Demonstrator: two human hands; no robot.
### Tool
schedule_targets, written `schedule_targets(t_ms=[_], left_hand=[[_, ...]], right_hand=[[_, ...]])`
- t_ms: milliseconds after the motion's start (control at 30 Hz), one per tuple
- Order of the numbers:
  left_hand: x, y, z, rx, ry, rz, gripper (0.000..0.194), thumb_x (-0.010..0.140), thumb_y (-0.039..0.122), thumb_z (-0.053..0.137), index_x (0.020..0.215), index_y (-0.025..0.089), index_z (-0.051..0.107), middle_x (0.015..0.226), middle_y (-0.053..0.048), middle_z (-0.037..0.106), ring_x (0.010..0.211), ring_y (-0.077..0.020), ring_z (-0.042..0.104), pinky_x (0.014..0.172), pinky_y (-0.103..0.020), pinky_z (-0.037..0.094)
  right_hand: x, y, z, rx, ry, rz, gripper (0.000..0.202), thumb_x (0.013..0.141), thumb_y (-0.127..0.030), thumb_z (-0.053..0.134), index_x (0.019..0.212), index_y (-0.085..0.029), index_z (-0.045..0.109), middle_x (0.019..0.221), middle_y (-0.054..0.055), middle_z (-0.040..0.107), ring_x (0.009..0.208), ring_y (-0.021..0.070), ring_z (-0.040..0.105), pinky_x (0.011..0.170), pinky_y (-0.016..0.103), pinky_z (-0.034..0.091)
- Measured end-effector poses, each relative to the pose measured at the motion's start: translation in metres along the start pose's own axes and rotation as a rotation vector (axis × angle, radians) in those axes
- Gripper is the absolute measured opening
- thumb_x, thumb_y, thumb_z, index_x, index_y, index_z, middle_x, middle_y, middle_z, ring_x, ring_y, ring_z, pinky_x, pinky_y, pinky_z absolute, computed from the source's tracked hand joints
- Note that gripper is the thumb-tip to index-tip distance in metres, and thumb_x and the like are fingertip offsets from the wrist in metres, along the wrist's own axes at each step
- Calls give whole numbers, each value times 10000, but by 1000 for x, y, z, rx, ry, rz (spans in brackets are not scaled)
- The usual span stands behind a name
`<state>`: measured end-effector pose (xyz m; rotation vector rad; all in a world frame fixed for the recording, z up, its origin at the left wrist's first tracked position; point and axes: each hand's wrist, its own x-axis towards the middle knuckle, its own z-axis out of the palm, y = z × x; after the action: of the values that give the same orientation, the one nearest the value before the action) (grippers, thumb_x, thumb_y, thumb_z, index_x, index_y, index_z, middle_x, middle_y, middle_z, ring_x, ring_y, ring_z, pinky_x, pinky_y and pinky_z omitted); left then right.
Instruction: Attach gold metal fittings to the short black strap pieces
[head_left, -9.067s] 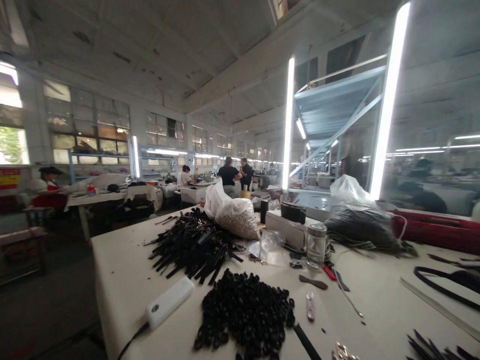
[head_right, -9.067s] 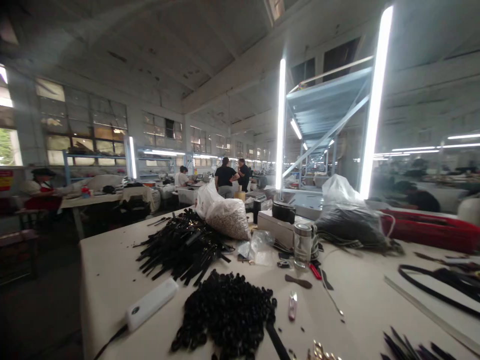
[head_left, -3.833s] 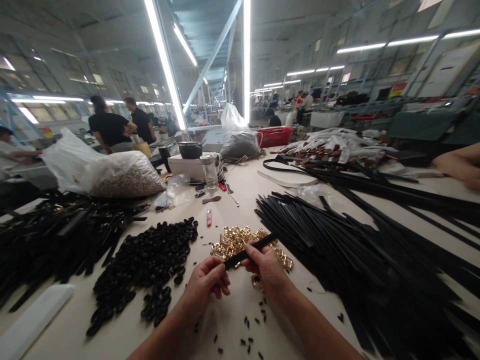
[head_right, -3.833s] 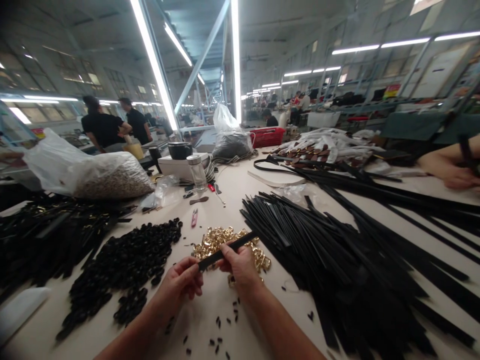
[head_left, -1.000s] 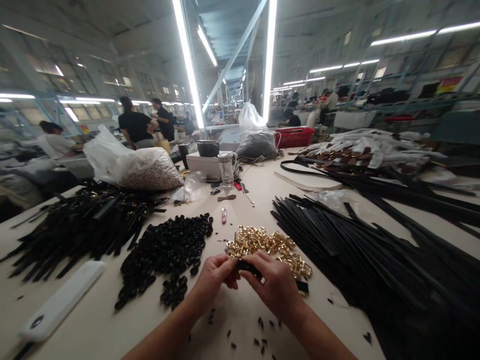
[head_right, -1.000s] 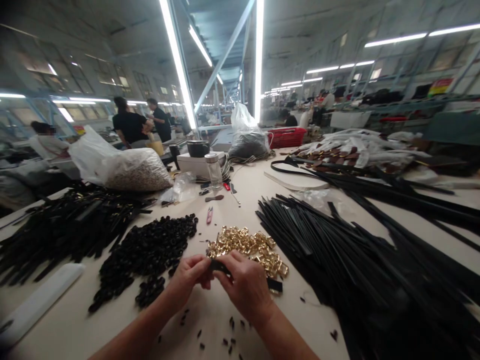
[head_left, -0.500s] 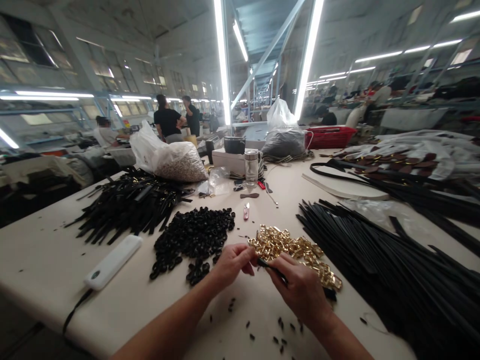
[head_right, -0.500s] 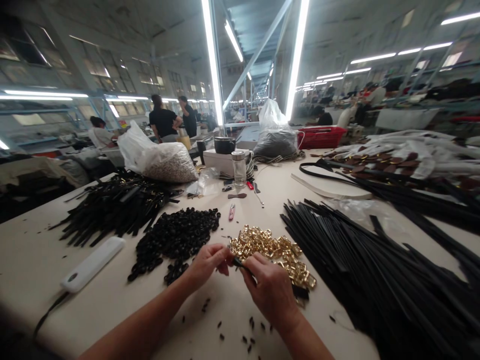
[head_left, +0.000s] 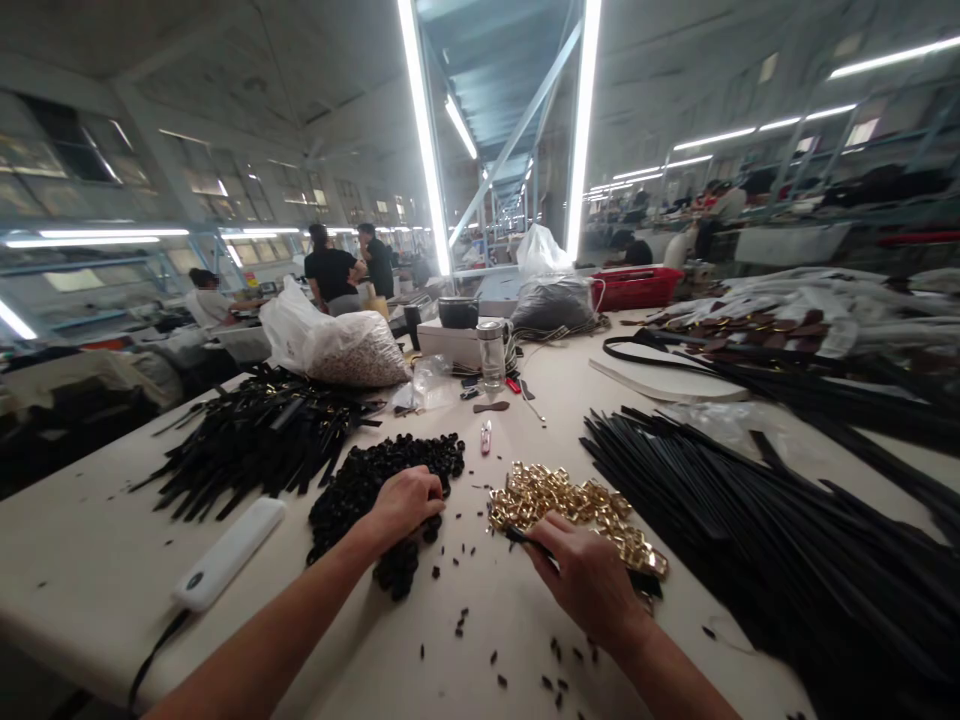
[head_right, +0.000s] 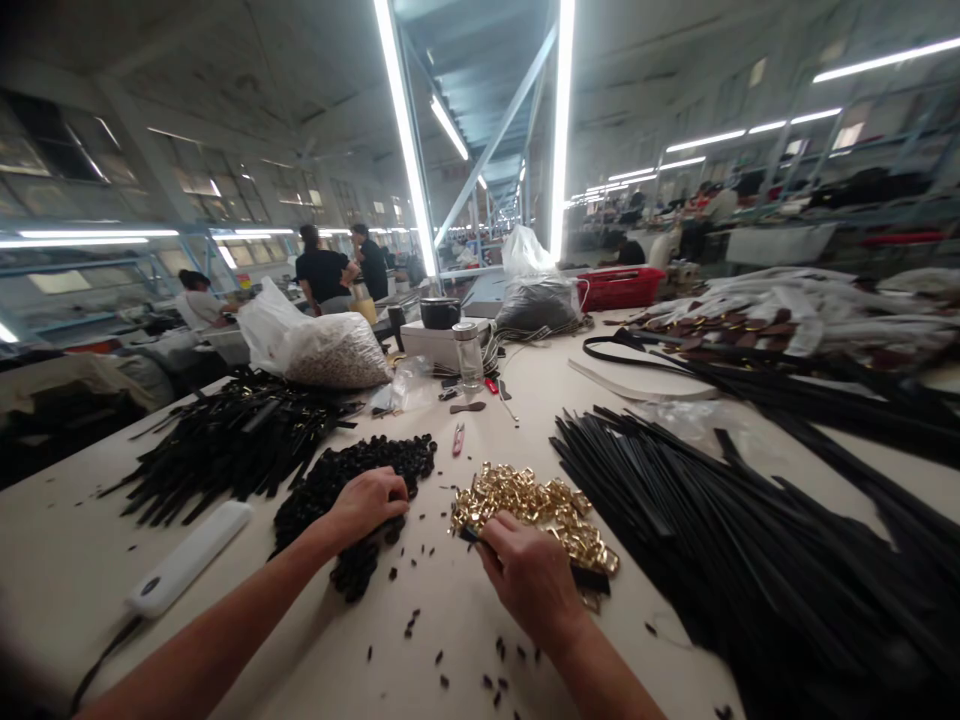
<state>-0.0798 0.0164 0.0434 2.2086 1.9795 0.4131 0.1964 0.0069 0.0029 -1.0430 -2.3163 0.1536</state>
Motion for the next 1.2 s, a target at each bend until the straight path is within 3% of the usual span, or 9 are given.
schedule_targets(t_ms=[233,400,467,600,700,800,1000,1200], left_hand=[[2,4,2,-26,3,16,160,680,63,594,584,190,613,724,-10,540,658,-159,527,639,-270,368],[4,10,0,-185,69,12,81,759,149,575,701,180,622,745,-18,587,699,-162,563,684,-270,421],[2,22,8,-473,68,-44,81,799,236,578,772,173,621,734,-20,611,695,-160,593,643,-252,449],[-11,58,38,-1439,-2,-299,193,705,287,749,758,157,618,748,-19,654,692,-130,637,602,-186,476],[-20,80,57,-1733,-50,-422,262,612,237,846,734,142,634,746,-19,672,666,-107,647,591,-152,491],[-23,89,63,-1801,-73,-456,270,592,211,868,714,132,640,705,-18,670,639,-103,650,561,-138,499],[-20,87,63,-1795,-54,-459,301,570,246,890,706,128,648,708,-24,680,639,-107,656,562,-141,513],[-22,80,65,-1685,-44,-403,345,602,255,874,876,153,691,794,-37,705,651,-112,656,553,-151,495]], right_hand=[[1,-1,-1,-7,-25,37,165,920,-287,503,791,-211,573,773,-10,595,651,140,566,579,270,264],[2,-2,-2,29,-10,53,129,905,-257,528,795,-213,579,778,-11,598,659,139,561,586,265,270],[2,-3,-3,66,14,68,118,905,-259,533,810,-215,589,786,-8,602,667,141,562,596,261,284],[1,-5,-6,182,107,110,137,912,-283,534,814,-211,597,784,1,601,684,138,565,623,248,323],[1,-7,-7,254,164,141,149,919,-289,527,821,-212,609,782,8,598,712,139,571,653,236,355],[2,-7,-7,270,169,151,130,913,-277,534,839,-213,619,797,11,603,720,135,579,658,229,367],[2,-6,-4,210,130,149,173,916,-308,532,796,-206,605,760,4,593,664,128,569,607,234,339],[2,-3,-5,237,60,91,164,923,-308,540,808,-210,605,775,0,591,695,127,567,623,231,341]])
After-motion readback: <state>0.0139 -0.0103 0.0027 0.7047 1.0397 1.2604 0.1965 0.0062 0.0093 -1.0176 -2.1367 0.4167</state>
